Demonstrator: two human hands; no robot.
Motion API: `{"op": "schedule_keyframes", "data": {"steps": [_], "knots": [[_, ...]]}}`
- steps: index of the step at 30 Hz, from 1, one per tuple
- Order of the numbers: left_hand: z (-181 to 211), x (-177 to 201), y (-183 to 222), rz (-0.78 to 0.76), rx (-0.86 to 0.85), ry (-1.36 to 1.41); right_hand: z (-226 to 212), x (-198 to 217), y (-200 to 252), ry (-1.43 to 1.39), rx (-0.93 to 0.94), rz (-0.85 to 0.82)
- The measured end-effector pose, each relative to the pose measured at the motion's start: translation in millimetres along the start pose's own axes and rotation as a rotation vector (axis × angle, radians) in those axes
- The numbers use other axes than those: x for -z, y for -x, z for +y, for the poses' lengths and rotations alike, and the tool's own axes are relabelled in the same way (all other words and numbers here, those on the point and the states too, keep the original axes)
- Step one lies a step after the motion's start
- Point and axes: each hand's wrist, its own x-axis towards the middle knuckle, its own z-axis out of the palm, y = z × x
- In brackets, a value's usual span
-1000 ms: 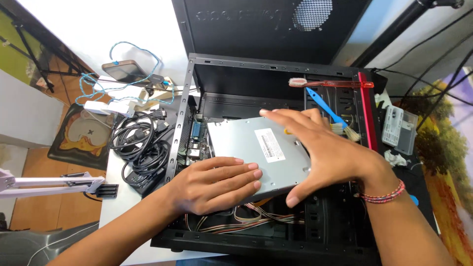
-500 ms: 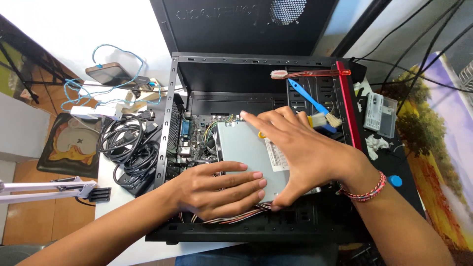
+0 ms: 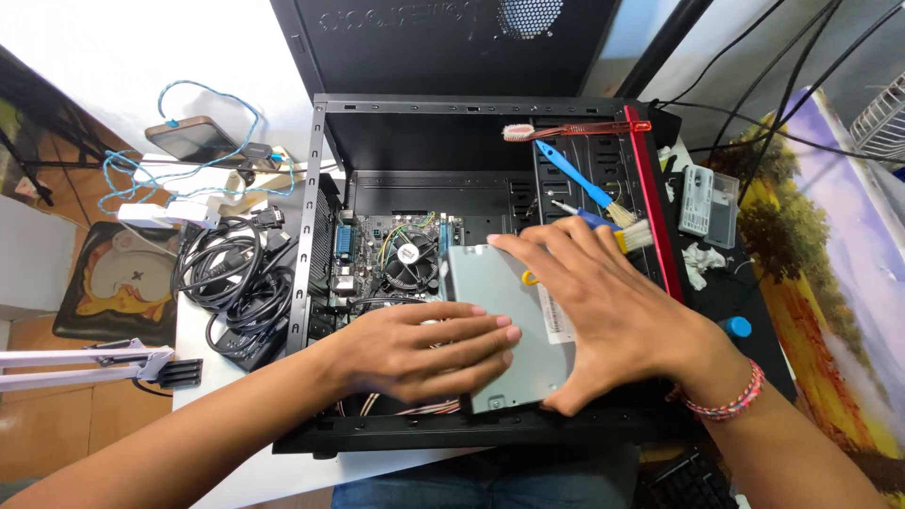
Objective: The person holds an optical disc drive inside an open desktop computer case and brushes dust off its top and side surfaces with a yellow-handled brush, turning the drive to reach different faces. They then position the drive in the case bay and use a screwdriver to drive screws to secure it.
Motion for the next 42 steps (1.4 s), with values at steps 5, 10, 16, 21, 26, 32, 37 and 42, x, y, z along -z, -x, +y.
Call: {"op": "schedule_keyframes", "data": {"steps": [5,10,16,21,26,32,37,42], "knots": [[-6.9,-11.6,6.4,-0.117,0.116,0.067,7.2,-1.9,15.6,0.017,-0.08,-0.016],[-18.9,-14.4,-0.5,-0.208,0.367,0.27,15.3,-6.5,25.1,0.078,-0.173,-0.019],[-31.5,-17.7,-17.4,-0.257,0.43,0.326,20.1,-8.7,24.4,0.094,-0.168,0.01],[-46.3,-29.5,-32.5,-0.258,0.463,0.279,17.8,-4.0,19.5,0.108,-0.261,-0.069],[-61.0,-39.6,-38.6,-0.353,0.644,0.512,19.4,-3.8,23.3,0.098,-0.27,-0.096],[-65.2,-45.5,-31.9,-0.276,0.649,0.731,19.4,-3.9,27.7,0.074,-0.252,-0.1],[-61.7,-45.6,-27.3,-0.213,0.575,0.79,19.3,-4.4,28.8,0.053,-0.288,-0.131],[-60.5,-53.6,-22.9,-0.288,0.664,0.894,23.3,-7.5,30.7,0.012,-0.308,-0.129]]}}
